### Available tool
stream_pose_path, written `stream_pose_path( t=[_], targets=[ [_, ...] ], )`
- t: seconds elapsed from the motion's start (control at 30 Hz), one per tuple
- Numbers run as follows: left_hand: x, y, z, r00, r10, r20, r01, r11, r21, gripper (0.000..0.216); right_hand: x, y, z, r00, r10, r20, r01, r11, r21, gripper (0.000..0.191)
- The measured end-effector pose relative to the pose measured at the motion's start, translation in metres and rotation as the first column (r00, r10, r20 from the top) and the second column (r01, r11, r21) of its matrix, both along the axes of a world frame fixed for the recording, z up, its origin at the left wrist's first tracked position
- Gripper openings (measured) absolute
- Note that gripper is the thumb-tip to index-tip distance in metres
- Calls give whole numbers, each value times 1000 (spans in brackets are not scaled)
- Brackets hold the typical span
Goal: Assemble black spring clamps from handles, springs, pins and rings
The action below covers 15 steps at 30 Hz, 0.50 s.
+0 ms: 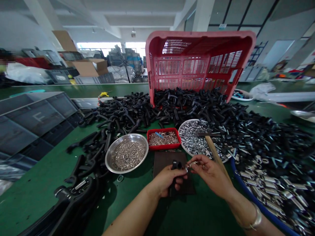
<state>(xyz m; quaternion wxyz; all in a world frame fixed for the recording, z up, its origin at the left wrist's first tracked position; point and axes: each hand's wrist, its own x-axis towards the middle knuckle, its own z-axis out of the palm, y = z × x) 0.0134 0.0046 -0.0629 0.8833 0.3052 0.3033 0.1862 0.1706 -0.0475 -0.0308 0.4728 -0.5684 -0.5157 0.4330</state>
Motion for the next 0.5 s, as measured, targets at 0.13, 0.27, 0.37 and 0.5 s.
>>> stream_pose_path(
  t=[0.13,0.27,0.37,0.5],
  targets=[
    [-1,0,-4,987,-51,155,88,967,-237,21,-8,8,25,974,70,215,-105,982,159,12],
    [-1,-1,-5,972,-58,228,145,912,-384,18,-13,17,39,942,169,291,-218,965,146,14],
    [-2,0,-3,961,-64,271,184,877,-444,16,-14,20,37,917,205,341,-255,961,110,15],
    [-3,3,-3,949,-100,299,237,852,-467,13,-10,21,33,875,209,436,-286,951,120,17]
  ],
)
